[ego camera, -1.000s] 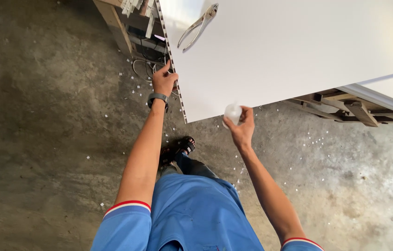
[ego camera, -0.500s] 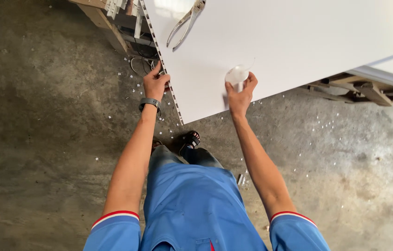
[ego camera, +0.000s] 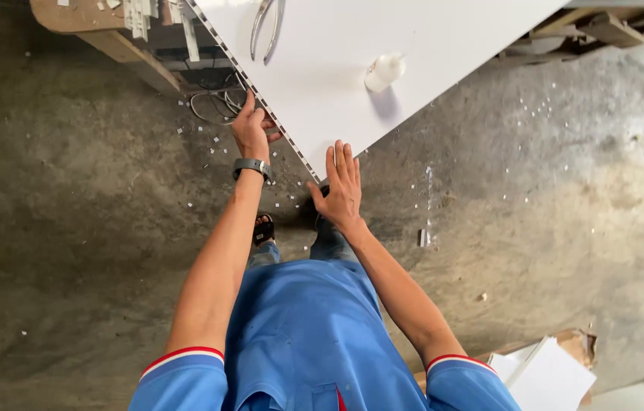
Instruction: Attaching and gluing plastic trim to the edge of a board.
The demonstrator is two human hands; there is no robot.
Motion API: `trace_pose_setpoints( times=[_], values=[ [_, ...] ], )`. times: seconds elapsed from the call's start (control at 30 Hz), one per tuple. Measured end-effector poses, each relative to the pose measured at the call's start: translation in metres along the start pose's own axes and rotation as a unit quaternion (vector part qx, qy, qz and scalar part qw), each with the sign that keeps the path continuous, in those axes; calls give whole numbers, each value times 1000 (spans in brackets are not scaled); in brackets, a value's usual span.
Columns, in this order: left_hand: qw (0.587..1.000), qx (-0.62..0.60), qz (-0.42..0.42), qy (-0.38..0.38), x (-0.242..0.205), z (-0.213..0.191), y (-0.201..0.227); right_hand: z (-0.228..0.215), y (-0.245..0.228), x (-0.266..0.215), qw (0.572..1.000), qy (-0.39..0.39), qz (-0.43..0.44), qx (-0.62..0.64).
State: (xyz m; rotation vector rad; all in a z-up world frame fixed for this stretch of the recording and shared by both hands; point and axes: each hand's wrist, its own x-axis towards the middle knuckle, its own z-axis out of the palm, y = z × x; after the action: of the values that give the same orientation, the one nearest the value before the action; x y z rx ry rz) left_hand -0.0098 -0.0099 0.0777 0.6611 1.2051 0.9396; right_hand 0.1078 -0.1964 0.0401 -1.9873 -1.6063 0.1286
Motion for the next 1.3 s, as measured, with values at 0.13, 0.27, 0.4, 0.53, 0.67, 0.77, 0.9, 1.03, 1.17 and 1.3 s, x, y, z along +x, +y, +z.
trace_pose_setpoints(
  times=[0.13, 0.27, 0.4, 0.53, 0.67, 0.77, 0.9, 1.03, 1.17, 1.3],
  values=[
    [999, -7, 12, -49, 20, -18, -25, 8, -5, -3, 999, 31, -3, -11],
    [997, 1, 34, -72, 28, -27, -42, 15, -5, -4, 999, 50, 1, -21],
    [995, 21, 48, -84, 27, -29, -48, 15, -8, -4, 998, 53, 8, -28],
    [994, 55, 44, -79, 17, -22, -36, 18, -8, -4, 998, 54, 14, -29],
    [994, 58, 67, -65, 23, -25, -50, 20, -6, -4, 998, 59, 17, -33],
    [995, 24, 59, -78, 26, -30, -52, 19, -7, -4, 997, 59, 22, -34],
    [991, 11, 50, -121, 25, -33, -59, 19, -5, -5, 998, 46, 35, -33],
    [991, 23, 42, -123, 15, -28, -52, 18, -17, -7, 996, 70, 34, -52],
    [989, 37, 55, -130, 16, -27, -52, 46, -28, -42, 964, 173, 160, 124],
    [990, 27, 41, -133, 12, -23, -45, 75, -45, -63, 778, 119, 392, 477]
  ],
)
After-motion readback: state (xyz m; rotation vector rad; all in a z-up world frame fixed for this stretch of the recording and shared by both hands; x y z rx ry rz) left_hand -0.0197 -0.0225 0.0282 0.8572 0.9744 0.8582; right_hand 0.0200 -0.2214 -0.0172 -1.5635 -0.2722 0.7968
